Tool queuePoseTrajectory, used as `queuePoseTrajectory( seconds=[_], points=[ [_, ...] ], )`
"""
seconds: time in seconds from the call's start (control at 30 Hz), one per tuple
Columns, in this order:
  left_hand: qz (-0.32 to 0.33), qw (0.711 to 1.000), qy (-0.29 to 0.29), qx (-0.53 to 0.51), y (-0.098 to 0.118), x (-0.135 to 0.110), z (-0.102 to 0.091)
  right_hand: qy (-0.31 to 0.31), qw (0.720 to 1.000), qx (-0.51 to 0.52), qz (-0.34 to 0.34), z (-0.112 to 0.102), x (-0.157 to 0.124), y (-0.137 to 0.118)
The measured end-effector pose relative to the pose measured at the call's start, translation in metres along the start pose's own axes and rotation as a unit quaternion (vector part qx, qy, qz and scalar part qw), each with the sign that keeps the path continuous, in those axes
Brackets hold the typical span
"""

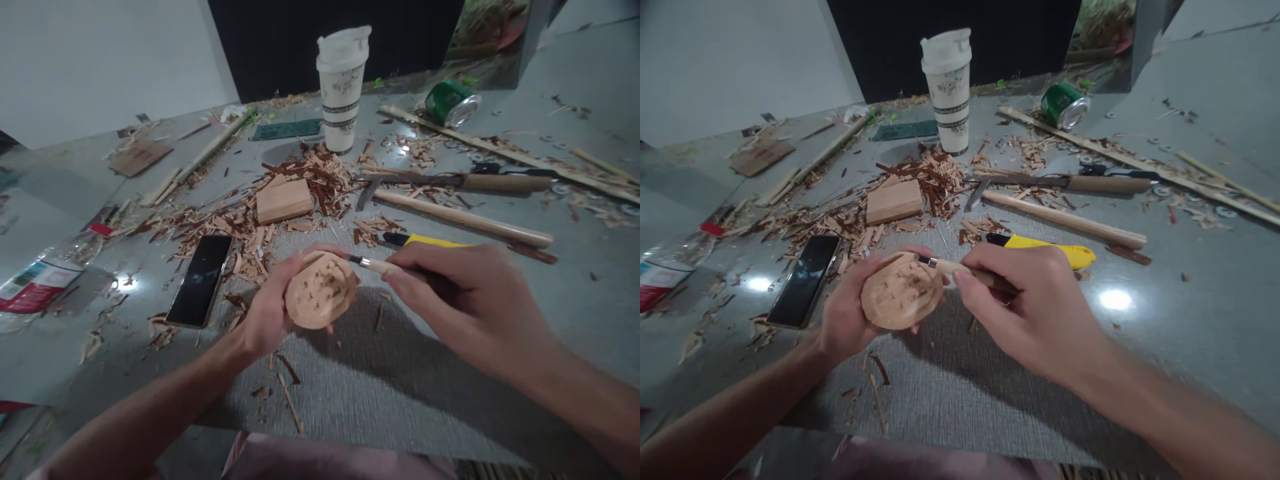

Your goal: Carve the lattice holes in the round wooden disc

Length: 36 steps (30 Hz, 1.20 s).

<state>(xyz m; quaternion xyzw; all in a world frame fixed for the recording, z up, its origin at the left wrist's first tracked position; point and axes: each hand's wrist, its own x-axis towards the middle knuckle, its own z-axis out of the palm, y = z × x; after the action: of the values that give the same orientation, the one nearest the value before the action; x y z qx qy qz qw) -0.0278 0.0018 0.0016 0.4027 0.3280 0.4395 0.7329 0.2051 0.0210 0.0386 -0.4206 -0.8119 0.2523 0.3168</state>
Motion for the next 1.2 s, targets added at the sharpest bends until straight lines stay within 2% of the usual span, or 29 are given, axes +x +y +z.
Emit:
queuePoseTrajectory(
  seconds=[0.07,0.17,0.47,0.73,1.2],
  points=[
    [-0.038,0.996,-0.019,-0.073,-0.0045,0.0019,-0.0001,-0.006,1.000,-0.007,-0.024,0.0015,-0.0004,0.0005],
    [-0.050,0.992,-0.025,-0.111,-0.0070,0.0038,-0.0016,-0.016,0.998,-0.038,-0.055,0.0020,-0.0002,0.0020],
    [-0.041,0.996,-0.011,-0.072,-0.0038,0.0009,0.0015,-0.091,0.985,-0.111,-0.098,0.0049,-0.0070,0.0060],
    [-0.053,0.997,-0.015,-0.060,-0.0083,0.0021,0.0005,-0.077,0.979,-0.142,-0.126,0.0068,-0.0071,0.0067],
    [-0.071,0.994,-0.027,-0.083,-0.0033,0.0049,-0.0018,-0.065,0.974,-0.182,-0.122,0.0038,-0.0069,0.0067]
  ],
)
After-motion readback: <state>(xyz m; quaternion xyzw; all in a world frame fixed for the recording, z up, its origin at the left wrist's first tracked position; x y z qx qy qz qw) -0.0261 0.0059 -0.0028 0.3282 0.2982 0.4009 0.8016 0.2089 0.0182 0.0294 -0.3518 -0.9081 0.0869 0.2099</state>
